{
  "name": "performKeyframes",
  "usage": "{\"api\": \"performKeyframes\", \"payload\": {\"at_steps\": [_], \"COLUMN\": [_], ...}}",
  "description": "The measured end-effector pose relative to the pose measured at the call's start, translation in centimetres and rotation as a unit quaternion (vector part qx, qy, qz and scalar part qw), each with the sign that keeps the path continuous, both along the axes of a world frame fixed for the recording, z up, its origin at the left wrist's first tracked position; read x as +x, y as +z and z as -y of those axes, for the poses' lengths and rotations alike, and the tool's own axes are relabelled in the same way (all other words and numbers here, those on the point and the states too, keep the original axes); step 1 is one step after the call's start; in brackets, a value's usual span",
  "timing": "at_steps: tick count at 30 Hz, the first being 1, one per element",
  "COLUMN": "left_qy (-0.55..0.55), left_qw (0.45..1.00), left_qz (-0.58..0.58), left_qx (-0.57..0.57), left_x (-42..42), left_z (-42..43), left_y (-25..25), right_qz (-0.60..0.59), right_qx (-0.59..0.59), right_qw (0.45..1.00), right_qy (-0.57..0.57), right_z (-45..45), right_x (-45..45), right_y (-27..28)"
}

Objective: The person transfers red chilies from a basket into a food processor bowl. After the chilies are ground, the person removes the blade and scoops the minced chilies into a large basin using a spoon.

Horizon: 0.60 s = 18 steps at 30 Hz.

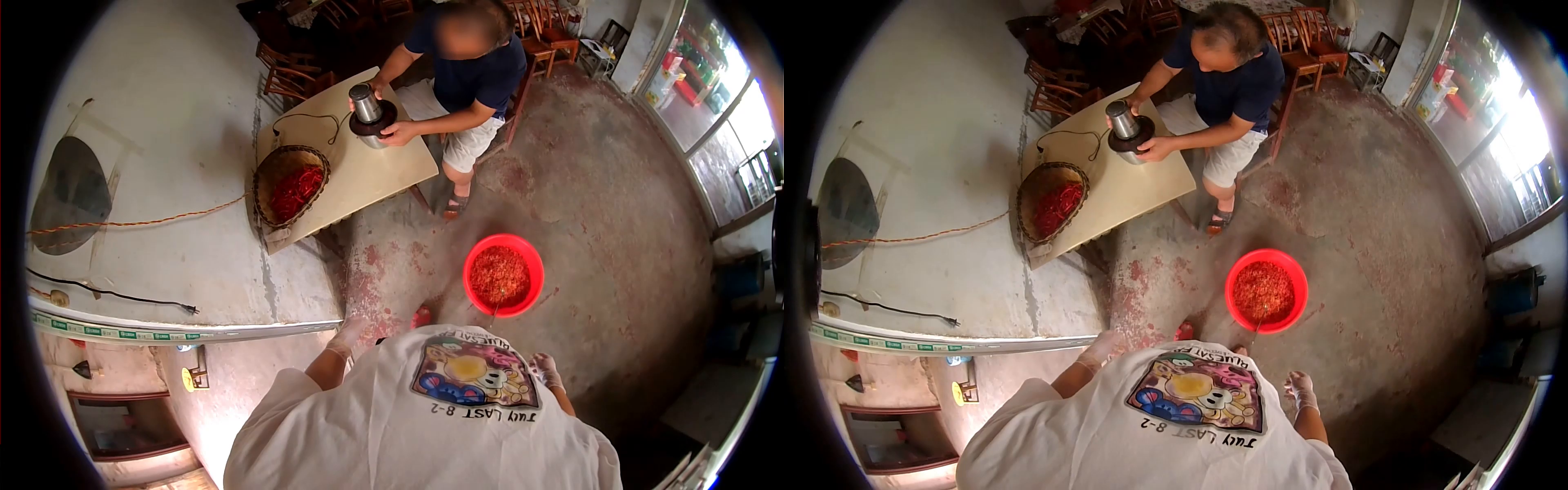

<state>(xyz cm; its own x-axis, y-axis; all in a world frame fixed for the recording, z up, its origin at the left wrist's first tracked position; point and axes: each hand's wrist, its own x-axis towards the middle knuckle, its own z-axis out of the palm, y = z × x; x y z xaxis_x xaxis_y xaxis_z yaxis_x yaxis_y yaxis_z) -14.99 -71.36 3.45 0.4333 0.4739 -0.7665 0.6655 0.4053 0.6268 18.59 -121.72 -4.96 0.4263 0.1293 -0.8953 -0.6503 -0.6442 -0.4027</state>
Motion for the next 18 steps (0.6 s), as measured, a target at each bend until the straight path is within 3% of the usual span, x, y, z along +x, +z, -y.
{"api": "performKeyframes", "payload": {"at_steps": [3,6,9,12,16,18], "left_qy": [-0.053,-0.010,-0.092,0.011,-0.036,-0.072], "left_qw": [0.997,0.994,0.978,0.996,0.991,0.992], "left_qz": [0.015,0.065,0.055,-0.010,-0.077,-0.051], "left_qx": [0.046,0.089,0.178,0.084,0.101,0.089], "left_x": [-1.1,1.7,2.8,6.5,10.5,9.9], "left_z": [-1.3,-0.3,-2.7,-2.2,-1.4,-2.2], "left_y": [-2.9,2.1,0.6,4.3,6.6,4.2], "right_qz": [0.009,0.000,-0.013,0.017,0.028,0.033], "right_qx": [0.002,0.012,0.041,0.033,0.027,0.024], "right_qw": [1.000,1.000,0.999,0.999,0.998,0.999], "right_qy": [0.007,-0.002,-0.028,-0.033,-0.040,-0.032], "right_z": [0.0,0.4,1.1,1.1,1.9,2.5], "right_x": [-0.1,-0.2,-0.2,-0.5,-0.8,-0.8], "right_y": [-0.2,-0.4,-1.2,-0.3,-0.1,-0.4]}}
